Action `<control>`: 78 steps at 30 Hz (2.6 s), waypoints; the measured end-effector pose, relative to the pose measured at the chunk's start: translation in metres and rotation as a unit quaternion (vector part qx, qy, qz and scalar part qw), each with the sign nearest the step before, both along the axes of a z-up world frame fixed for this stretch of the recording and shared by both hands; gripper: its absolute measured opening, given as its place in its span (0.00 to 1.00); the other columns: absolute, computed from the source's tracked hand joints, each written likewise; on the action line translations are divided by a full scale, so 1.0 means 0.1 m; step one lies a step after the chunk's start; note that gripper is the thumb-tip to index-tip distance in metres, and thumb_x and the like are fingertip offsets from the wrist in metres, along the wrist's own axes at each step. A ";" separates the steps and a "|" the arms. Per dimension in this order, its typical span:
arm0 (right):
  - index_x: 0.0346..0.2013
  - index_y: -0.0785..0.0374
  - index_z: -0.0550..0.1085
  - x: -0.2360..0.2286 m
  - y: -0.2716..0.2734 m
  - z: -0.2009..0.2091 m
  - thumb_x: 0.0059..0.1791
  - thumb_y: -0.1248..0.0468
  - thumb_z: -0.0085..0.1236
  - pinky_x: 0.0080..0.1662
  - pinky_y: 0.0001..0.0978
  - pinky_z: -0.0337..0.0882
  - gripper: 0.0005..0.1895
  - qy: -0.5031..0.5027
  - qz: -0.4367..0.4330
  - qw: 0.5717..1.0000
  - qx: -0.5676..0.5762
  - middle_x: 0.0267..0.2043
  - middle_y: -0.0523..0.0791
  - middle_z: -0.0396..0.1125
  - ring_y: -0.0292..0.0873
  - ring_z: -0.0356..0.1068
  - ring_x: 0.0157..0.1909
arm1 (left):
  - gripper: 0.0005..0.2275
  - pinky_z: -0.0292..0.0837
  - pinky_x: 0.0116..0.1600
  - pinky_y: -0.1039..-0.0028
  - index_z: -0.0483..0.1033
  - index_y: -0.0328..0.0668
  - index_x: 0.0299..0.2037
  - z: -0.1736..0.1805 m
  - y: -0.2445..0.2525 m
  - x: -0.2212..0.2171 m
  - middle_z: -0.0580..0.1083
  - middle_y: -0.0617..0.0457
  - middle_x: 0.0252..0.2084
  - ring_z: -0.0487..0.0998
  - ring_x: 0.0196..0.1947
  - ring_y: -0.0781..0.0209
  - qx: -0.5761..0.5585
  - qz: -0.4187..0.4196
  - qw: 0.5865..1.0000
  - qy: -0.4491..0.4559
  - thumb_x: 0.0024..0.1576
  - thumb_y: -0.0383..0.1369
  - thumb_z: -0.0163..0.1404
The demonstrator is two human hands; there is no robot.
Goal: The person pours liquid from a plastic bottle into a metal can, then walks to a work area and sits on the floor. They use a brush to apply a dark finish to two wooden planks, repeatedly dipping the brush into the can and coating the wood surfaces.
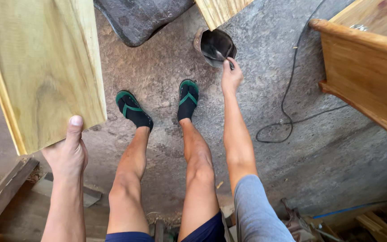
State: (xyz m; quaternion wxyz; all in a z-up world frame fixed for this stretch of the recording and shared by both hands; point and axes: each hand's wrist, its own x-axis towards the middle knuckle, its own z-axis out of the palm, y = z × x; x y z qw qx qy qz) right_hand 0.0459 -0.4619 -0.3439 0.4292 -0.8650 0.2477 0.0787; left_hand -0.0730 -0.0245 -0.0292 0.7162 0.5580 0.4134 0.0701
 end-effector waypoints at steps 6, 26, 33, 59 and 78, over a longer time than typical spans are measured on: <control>0.44 0.65 0.78 -0.08 -0.53 0.39 0.53 0.60 0.59 0.29 0.29 0.64 0.11 0.063 -0.174 0.979 0.088 0.32 0.43 0.74 0.33 0.65 0.26 | 0.30 0.68 0.75 0.68 0.60 0.31 0.71 0.16 0.01 0.20 0.67 0.47 0.67 0.70 0.68 0.58 0.032 0.001 0.999 -0.016 0.62 0.23 0.63; 0.49 0.69 0.75 0.89 2.15 4.62 0.56 0.66 0.58 0.31 0.23 0.62 0.09 -0.015 0.242 0.892 0.381 0.35 0.49 0.72 0.31 0.62 0.27 | 0.21 0.76 0.50 0.68 0.73 0.41 0.61 0.55 0.27 0.79 0.80 0.40 0.48 0.84 0.46 0.53 0.258 -0.146 0.955 -0.009 0.56 0.25 0.59; 0.48 0.69 0.76 0.97 2.67 4.84 0.56 0.66 0.59 0.33 0.21 0.63 0.09 0.003 0.348 0.889 0.297 0.35 0.45 0.73 0.29 0.63 0.30 | 0.24 0.77 0.50 0.66 0.73 0.45 0.62 0.63 0.41 0.84 0.79 0.42 0.51 0.84 0.47 0.47 0.250 -0.160 0.955 -0.012 0.53 0.22 0.57; 0.45 0.69 0.77 2.71 2.67 4.05 0.58 0.62 0.61 0.37 0.23 0.67 0.10 -0.207 0.301 0.924 0.109 0.33 0.42 0.74 0.30 0.69 0.34 | 0.27 0.76 0.50 0.63 0.73 0.45 0.62 0.57 0.61 0.74 0.77 0.41 0.55 0.81 0.49 0.42 0.253 -0.196 0.947 0.001 0.50 0.18 0.54; 0.44 0.67 0.79 2.65 2.95 4.10 0.56 0.62 0.59 0.29 0.26 0.62 0.10 -0.232 0.300 0.923 -0.060 0.26 0.42 0.70 0.31 0.63 0.26 | 0.25 0.76 0.54 0.63 0.72 0.42 0.61 0.65 0.70 0.78 0.75 0.43 0.59 0.79 0.54 0.41 0.284 -0.200 0.937 -0.033 0.52 0.16 0.53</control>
